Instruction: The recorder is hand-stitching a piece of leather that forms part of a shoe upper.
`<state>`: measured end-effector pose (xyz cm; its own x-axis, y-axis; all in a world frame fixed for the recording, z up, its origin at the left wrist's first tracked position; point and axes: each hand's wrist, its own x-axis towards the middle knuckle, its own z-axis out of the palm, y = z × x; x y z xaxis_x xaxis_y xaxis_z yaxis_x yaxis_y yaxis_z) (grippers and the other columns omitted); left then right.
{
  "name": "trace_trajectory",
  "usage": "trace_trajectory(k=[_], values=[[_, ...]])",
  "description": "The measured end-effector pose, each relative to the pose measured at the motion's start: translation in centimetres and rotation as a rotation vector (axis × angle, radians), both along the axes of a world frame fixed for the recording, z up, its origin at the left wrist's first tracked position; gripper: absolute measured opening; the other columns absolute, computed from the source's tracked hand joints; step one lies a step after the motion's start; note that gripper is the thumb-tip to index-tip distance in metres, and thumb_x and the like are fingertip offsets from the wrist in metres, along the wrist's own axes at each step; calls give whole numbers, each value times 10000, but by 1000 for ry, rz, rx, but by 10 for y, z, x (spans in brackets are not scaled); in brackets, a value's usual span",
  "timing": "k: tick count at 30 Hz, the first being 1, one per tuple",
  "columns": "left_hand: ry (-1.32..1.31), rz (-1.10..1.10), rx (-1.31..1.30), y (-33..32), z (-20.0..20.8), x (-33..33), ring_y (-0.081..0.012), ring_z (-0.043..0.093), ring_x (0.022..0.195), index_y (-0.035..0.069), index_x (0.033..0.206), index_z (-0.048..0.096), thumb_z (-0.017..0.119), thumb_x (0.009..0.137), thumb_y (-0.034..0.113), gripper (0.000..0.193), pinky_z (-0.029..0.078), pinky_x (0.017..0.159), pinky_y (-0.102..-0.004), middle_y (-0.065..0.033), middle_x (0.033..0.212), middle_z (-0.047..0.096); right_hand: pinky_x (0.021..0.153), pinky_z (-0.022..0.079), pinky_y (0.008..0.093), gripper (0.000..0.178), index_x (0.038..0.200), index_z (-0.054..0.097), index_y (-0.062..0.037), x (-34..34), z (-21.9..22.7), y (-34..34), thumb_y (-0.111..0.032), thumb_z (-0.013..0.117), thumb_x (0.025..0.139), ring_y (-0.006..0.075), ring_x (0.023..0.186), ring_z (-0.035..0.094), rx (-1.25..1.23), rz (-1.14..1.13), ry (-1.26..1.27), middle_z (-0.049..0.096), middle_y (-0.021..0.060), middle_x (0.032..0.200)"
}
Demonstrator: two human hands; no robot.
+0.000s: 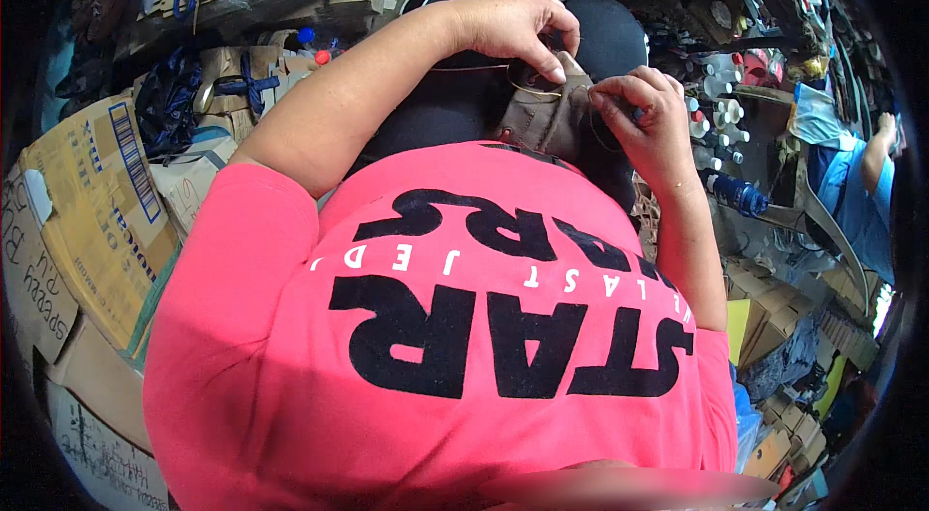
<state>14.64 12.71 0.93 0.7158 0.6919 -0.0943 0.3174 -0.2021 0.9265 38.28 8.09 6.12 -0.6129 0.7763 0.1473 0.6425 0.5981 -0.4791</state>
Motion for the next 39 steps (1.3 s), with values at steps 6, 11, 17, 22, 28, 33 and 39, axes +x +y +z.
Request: trace_trajectory(k=[6, 11, 17, 22, 28, 33, 39], values=[[-30, -2, 45, 0, -2, 0, -174, 558, 880, 31, 936, 643, 796, 696, 203, 333, 441, 797, -303, -60, 899, 590, 826, 365, 363, 92, 842, 704, -118, -1, 1, 3, -190, 698, 784, 220, 792, 575, -105, 10, 16, 596, 29, 765], [-18, -4, 71, 1, -1, 1, -173, 558, 881, 28, 932, 645, 796, 692, 204, 333, 440, 794, -300, -59, 893, 589, 838, 359, 365, 103, 850, 707, -112, -2, -3, 3, -191, 697, 785, 225, 809, 578, -96, 19, 4, 601, 40, 772], [15, -4, 87, -1, 3, -3, -177, 558, 891, 39, 970, 646, 788, 706, 215, 347, 441, 809, -309, -57, 922, 584, 675, 445, 334, 90, 827, 706, -91, -1, -13, 10, -116, 728, 744, 212, 721, 583, -256, 11, 136, 610, 47, 781], [31, -102, 46, 4, 8, -6, -173, 554, 892, 45, 1010, 634, 780, 709, 185, 362, 446, 805, -306, -58, 927, 578, 612, 445, 319, 102, 819, 707, -89, 2, -17, 15, -108, 747, 727, 206, 684, 571, -379, 26, 248, 601, 40, 752], [100, -51, 72, 1, 6, -1, -166, 546, 886, 37, 982, 622, 776, 701, 149, 339, 450, 787, -303, -62, 930, 573, 687, 375, 338, 109, 790, 696, -115, -5, -29, 13, -165, 765, 721, 200, 709, 531, -99, 80, 106, 547, 6, 686], [5, -42, 9, -1, 5, -3, -164, 550, 866, 45, 974, 625, 778, 703, 148, 327, 452, 769, -295, -59, 901, 562, 706, 365, 318, 108, 816, 727, -148, 4, -24, 16, -146, 760, 713, 189, 701, 545, -186, 115, 196, 566, 2, 687], [11, -1, 203, -7, 4, -2, -179, 552, 847, 42, 953, 619, 778, 689, 147, 325, 456, 750, -304, -60, 907, 552, 726, 365, 307, 120, 819, 723, -149, 3, -34, 14, -128, 759, 706, 193, 700, 557, -166, 76, 187, 593, 8, 710]])
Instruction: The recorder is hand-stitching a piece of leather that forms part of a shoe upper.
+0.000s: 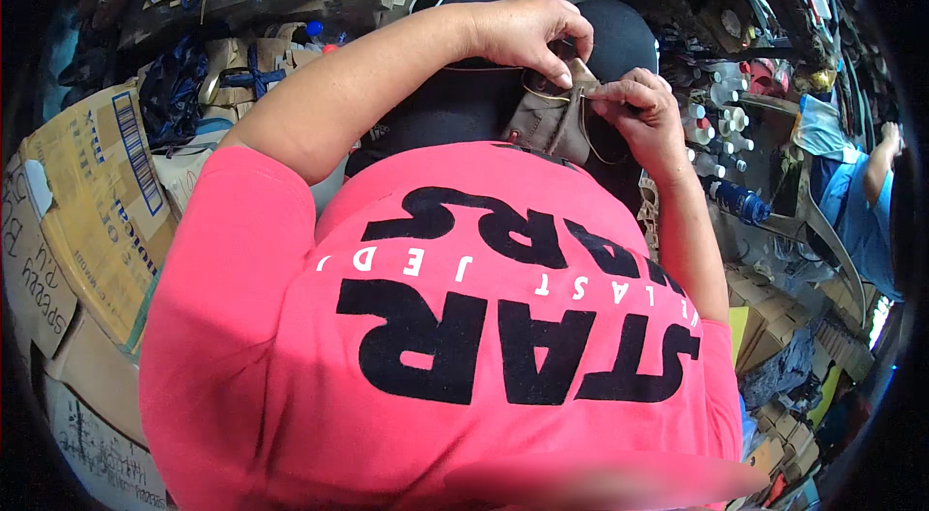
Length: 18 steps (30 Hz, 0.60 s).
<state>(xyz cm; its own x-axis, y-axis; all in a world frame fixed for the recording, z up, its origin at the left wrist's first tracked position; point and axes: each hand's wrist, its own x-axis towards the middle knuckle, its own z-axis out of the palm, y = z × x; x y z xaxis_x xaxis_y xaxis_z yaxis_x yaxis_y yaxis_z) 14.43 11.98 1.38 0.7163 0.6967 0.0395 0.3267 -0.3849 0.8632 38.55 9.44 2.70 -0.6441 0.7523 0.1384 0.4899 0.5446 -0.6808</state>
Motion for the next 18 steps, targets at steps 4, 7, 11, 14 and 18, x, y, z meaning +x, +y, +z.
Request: trace_trajectory(k=[4, 7, 11, 14, 18], values=[[17, 11, 20, -3, -1, 3, -195, 557, 848, 46, 1014, 596, 758, 713, 166, 363, 457, 740, -317, -67, 926, 555, 739, 367, 323, 151, 813, 676, -121, -13, -3, -9, -143, 769, 696, 204, 706, 555, 124, -56, -21, 597, 13, 717], [108, 207, 220, -23, 3, 5, -267, 544, 917, 57, 1183, 506, 663, 804, 176, 427, 449, 794, -348, -117, 979, 534, 753, 366, 336, 165, 876, 691, -141, -7, 4, -19, -125, 742, 719, 205, 711, 539, 157, -32, 26, 562, 8, 716], [45, 332, 409, -41, 18, -15, -276, 541, 917, 97, 1153, 613, 529, 821, -59, 376, 449, 811, -341, -118, 985, 513, 731, 383, 326, 235, 959, 703, -130, -1, 3, -32, -72, 720, 732, 208, 700, 495, 232, -73, -20, 490, 16, 699], [34, 420, 281, -58, 39, -12, -237, 557, 878, 115, 1006, 696, 615, 768, -38, 295, 452, 761, -347, -69, 863, 556, 799, 338, 340, 313, 1004, 708, -222, 6, 0, -26, -48, 670, 746, 186, 744, 513, 163, -63, -90, 500, -5, 719], [125, 396, 516, -63, 29, -15, -191, 539, 831, 164, 862, 727, 708, 748, 85, 140, 404, 720, -340, 1, 738, 563, 811, 330, 336, 336, 964, 719, -231, 10, 3, -6, 3, 628, 742, 169, 799, 533, -1, 20, -80, 538, -31, 769]])
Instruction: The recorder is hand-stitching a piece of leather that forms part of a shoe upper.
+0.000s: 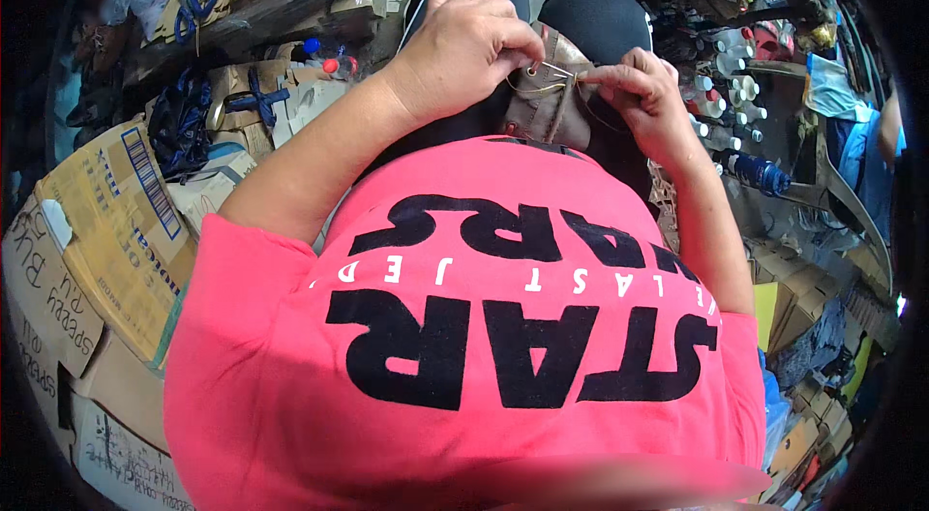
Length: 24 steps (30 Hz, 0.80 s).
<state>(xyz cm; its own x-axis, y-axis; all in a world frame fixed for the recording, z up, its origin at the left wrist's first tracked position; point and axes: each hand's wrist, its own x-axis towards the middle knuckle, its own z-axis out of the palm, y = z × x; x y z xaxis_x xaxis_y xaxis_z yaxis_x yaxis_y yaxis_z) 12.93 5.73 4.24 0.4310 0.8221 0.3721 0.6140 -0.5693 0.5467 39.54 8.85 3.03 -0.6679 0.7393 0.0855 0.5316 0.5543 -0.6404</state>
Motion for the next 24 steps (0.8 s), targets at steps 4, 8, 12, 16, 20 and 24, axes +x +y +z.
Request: trace_trajectory(k=[4, 8, 12, 16, 20, 24], values=[[68, 48, -33, -4, 0, 2, -186, 499, 791, 199, 844, 734, 717, 751, 121, 122, 366, 721, -340, 10, 731, 509, 651, 417, 290, 287, 936, 709, -97, -3, -3, 8, 76, 619, 726, 183, 735, 525, 41, 54, 58, 524, 42, 742], [49, 34, -34, -4, -3, 0, -195, 476, 763, 201, 844, 737, 719, 748, 119, 127, 370, 710, -346, 7, 722, 475, 860, 321, 337, 321, 952, 721, -216, -1, -7, 8, 9, 627, 744, 169, 854, 537, -125, 8, 33, 551, -26, 795], [56, 12, -18, -2, -2, 0, -199, 479, 762, 194, 844, 736, 724, 740, 113, 132, 374, 714, -343, -2, 722, 481, 849, 344, 325, 331, 949, 725, -203, 0, -7, 9, 21, 626, 727, 163, 838, 538, -115, 8, 43, 555, -27, 786], [85, -4, 48, -5, 3, 5, -207, 491, 760, 179, 837, 730, 726, 721, 100, 141, 372, 724, -340, -9, 719, 479, 788, 385, 297, 337, 937, 738, -187, 0, -6, 10, 30, 627, 705, 154, 800, 537, -164, 9, 62, 555, -22, 754], [95, -43, 42, -7, 3, 11, -202, 502, 778, 185, 855, 736, 720, 725, 93, 161, 357, 741, -333, 2, 725, 488, 763, 394, 287, 349, 933, 750, -184, 0, -8, 9, 32, 631, 687, 150, 770, 533, -215, -8, 113, 553, -18, 731], [86, -35, -59, -5, -2, -1, -185, 500, 808, 214, 935, 752, 716, 743, 87, 232, 368, 761, -322, 20, 722, 507, 753, 394, 285, 342, 931, 758, -186, 4, -10, 8, 18, 648, 680, 148, 741, 533, -164, -14, 115, 562, -13, 718]])
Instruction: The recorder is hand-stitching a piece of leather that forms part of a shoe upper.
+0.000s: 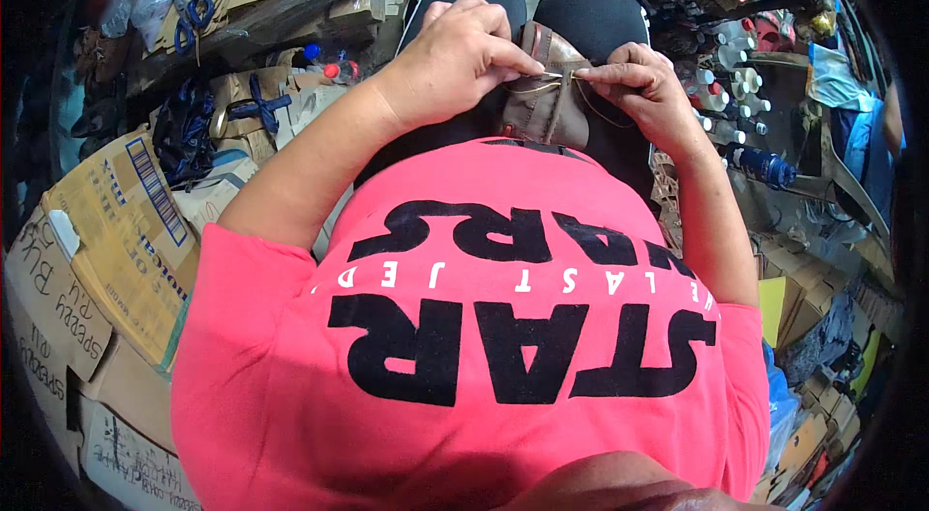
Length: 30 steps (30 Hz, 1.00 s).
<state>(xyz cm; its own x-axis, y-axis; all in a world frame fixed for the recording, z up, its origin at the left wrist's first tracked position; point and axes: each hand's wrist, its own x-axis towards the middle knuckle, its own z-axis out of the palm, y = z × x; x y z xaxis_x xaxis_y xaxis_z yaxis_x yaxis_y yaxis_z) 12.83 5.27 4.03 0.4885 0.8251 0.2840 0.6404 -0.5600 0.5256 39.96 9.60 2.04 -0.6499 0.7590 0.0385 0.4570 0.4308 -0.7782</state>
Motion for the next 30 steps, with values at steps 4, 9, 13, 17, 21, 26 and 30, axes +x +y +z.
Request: trace_trajectory(k=[4, 9, 13, 17, 21, 26, 30], values=[[-108, -22, -91, 11, -19, -3, -188, 502, 796, 199, 906, 758, 715, 740, 75, 212, 387, 774, -315, 13, 704, 521, 743, 391, 289, 281, 925, 759, -186, 0, -7, 1, -29, 691, 703, 149, 744, 545, 40, -12, 10, 591, -16, 727], [-171, 1, -175, 14, -29, 0, -187, 503, 766, 185, 883, 765, 716, 735, 70, 194, 399, 758, -316, 5, 666, 531, 761, 384, 292, 214, 924, 759, -196, -4, -7, 0, -95, 717, 740, 148, 760, 553, 124, -8, -2, 615, -31, 749], [-130, 2, -113, 4, -25, -2, -185, 497, 776, 198, 909, 764, 717, 742, 96, 201, 381, 760, -315, 11, 673, 519, 855, 332, 325, 223, 944, 757, -224, -1, -3, -7, -117, 717, 753, 130, 814, 547, 166, -16, -77, 616, -50, 775], [-107, 35, -128, -5, -20, -2, -178, 477, 786, 219, 956, 755, 701, 767, 116, 222, 336, 786, -312, 18, 684, 482, 885, 293, 333, 247, 968, 753, -241, -1, -1, -7, -114, 704, 762, 123, 852, 539, 132, -5, -99, 597, -61, 786], [-93, 45, -114, -7, -19, -3, -177, 473, 779, 225, 963, 754, 698, 768, 114, 231, 333, 777, -310, 16, 687, 482, 883, 287, 331, 264, 973, 752, -243, 1, -3, -6, -99, 697, 759, 126, 856, 536, 150, 4, -86, 590, -57, 779], [-94, 72, -83, -17, -11, 2, -182, 475, 757, 213, 971, 751, 690, 753, 73, 266, 344, 757, -318, 11, 690, 489, 883, 286, 341, 285, 965, 752, -239, 1, 0, -7, -75, 687, 741, 131, 851, 530, 124, 11, -103, 575, -52, 766], [-89, 88, -21, -14, -1, -4, -187, 468, 724, 186, 961, 753, 687, 736, 42, 275, 368, 703, -313, -5, 684, 466, 893, 281, 346, 304, 973, 747, -246, 2, 3, -6, -58, 675, 746, 138, 857, 528, 123, 11, -93, 568, -53, 771]])
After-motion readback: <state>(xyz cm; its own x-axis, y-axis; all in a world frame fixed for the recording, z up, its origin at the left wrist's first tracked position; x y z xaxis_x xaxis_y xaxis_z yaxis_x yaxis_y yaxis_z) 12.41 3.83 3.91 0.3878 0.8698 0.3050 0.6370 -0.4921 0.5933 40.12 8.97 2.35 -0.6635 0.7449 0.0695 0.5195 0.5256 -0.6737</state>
